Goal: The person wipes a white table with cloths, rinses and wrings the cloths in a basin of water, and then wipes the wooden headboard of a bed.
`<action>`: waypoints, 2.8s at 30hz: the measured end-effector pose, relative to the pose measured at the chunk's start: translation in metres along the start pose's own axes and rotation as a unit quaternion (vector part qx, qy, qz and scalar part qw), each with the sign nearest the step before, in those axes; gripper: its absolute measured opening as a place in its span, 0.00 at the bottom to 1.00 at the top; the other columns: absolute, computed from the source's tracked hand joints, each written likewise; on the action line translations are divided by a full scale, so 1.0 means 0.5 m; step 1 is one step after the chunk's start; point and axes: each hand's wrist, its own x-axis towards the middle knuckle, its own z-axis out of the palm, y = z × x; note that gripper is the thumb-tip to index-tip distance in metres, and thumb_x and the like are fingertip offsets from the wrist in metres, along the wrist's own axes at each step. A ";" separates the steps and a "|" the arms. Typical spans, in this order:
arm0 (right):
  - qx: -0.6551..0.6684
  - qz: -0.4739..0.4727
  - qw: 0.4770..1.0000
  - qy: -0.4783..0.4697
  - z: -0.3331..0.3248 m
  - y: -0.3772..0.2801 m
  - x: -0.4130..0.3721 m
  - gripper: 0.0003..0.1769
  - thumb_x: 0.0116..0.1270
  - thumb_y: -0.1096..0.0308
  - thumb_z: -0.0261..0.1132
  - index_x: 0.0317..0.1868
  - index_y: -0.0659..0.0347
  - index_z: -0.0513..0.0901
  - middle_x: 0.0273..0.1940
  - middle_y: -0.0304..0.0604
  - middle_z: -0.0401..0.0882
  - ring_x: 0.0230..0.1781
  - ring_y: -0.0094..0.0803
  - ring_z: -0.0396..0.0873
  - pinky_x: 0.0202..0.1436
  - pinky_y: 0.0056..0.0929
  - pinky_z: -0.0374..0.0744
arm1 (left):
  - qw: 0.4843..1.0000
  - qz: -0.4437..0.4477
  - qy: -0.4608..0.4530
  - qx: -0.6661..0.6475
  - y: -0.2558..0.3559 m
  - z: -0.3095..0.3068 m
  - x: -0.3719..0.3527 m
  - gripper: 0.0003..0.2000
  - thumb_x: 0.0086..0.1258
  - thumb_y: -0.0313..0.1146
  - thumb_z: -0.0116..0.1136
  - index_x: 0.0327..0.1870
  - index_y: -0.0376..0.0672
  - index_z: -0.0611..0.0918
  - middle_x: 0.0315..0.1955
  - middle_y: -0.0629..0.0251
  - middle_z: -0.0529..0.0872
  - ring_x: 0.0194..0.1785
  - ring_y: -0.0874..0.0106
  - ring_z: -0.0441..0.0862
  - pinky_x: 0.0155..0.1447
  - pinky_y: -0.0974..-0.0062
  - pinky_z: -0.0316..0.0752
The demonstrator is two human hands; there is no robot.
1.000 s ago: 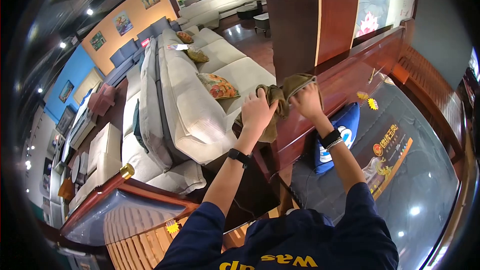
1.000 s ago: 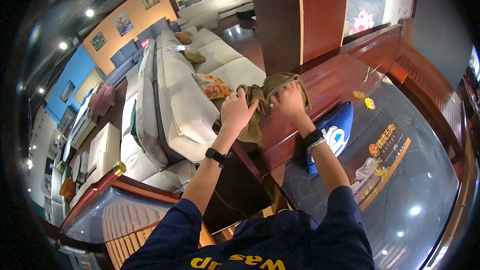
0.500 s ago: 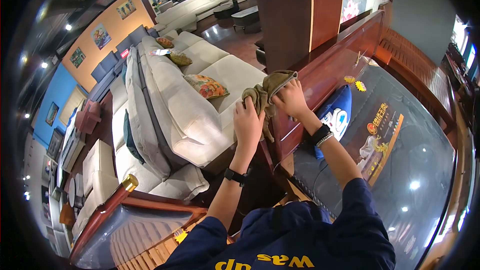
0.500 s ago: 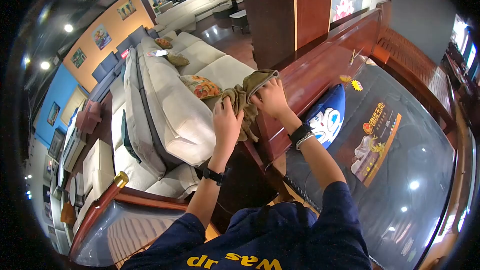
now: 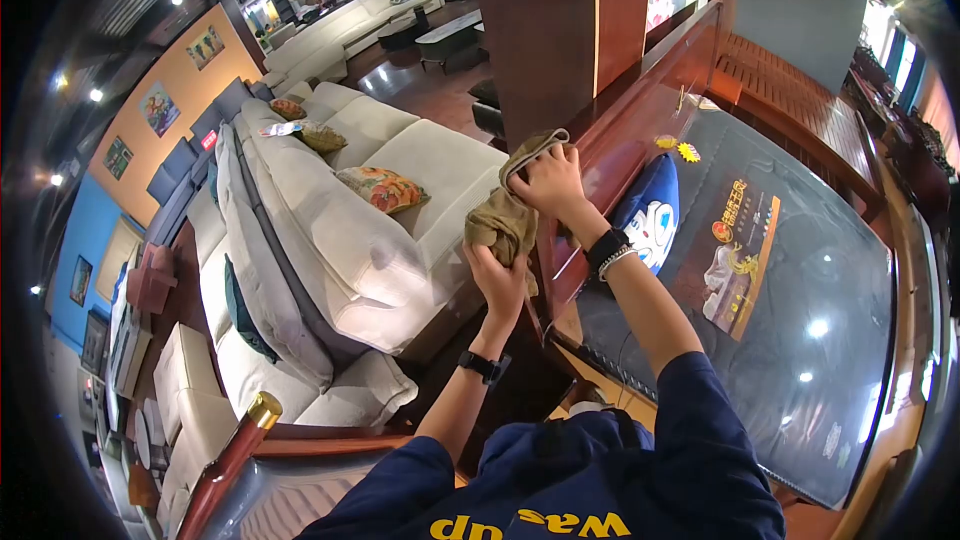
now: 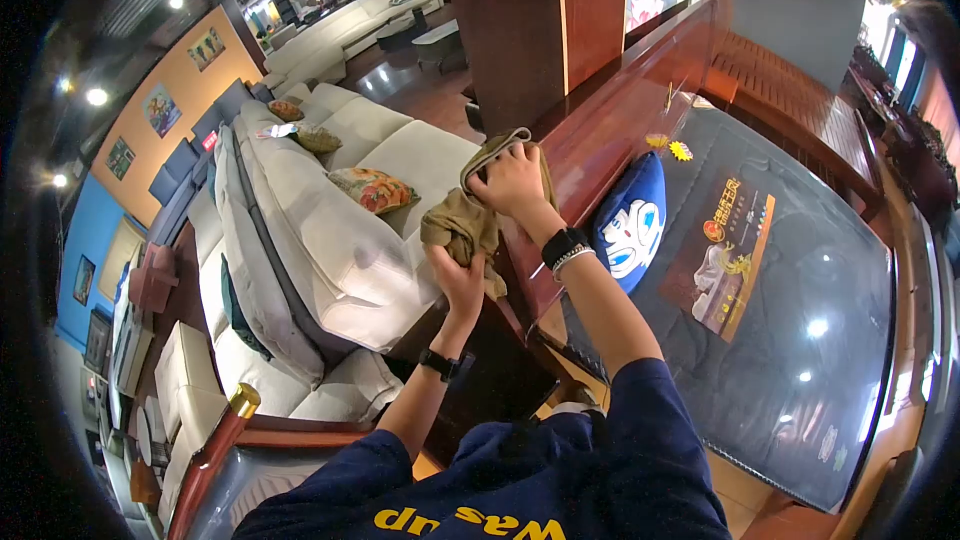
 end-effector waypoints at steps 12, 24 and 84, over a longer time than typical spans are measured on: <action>0.048 0.001 0.999 0.011 0.021 0.034 0.071 0.22 0.52 0.50 0.53 0.24 0.58 0.85 0.27 0.45 0.81 0.39 0.40 0.73 0.46 0.35 0.70 | 0.995 0.029 -0.078 0.050 -0.030 -0.053 -0.017 0.25 0.52 0.27 0.61 0.53 0.35 0.66 0.49 0.47 0.68 0.50 0.46 0.70 0.48 0.57 0.69; 0.127 0.035 0.991 0.013 0.013 0.034 0.071 0.20 0.52 0.55 0.53 0.22 0.63 0.83 0.26 0.49 0.78 0.37 0.43 0.72 0.45 0.38 0.70 | 0.993 -0.102 -0.025 -0.050 -0.036 -0.038 -0.094 0.28 0.60 0.34 0.61 0.57 0.30 0.62 0.47 0.41 0.73 0.50 0.45 0.73 0.50 0.60 0.71; 0.117 0.005 0.981 0.157 0.067 0.004 -0.048 0.14 0.60 0.61 0.53 0.40 0.60 0.79 0.45 0.48 0.74 0.52 0.51 0.64 0.59 0.47 0.59 | 0.999 0.002 -0.031 -0.044 0.047 -0.049 0.058 0.24 0.57 0.34 0.58 0.49 0.31 0.63 0.43 0.43 0.69 0.48 0.45 0.69 0.49 0.60 0.67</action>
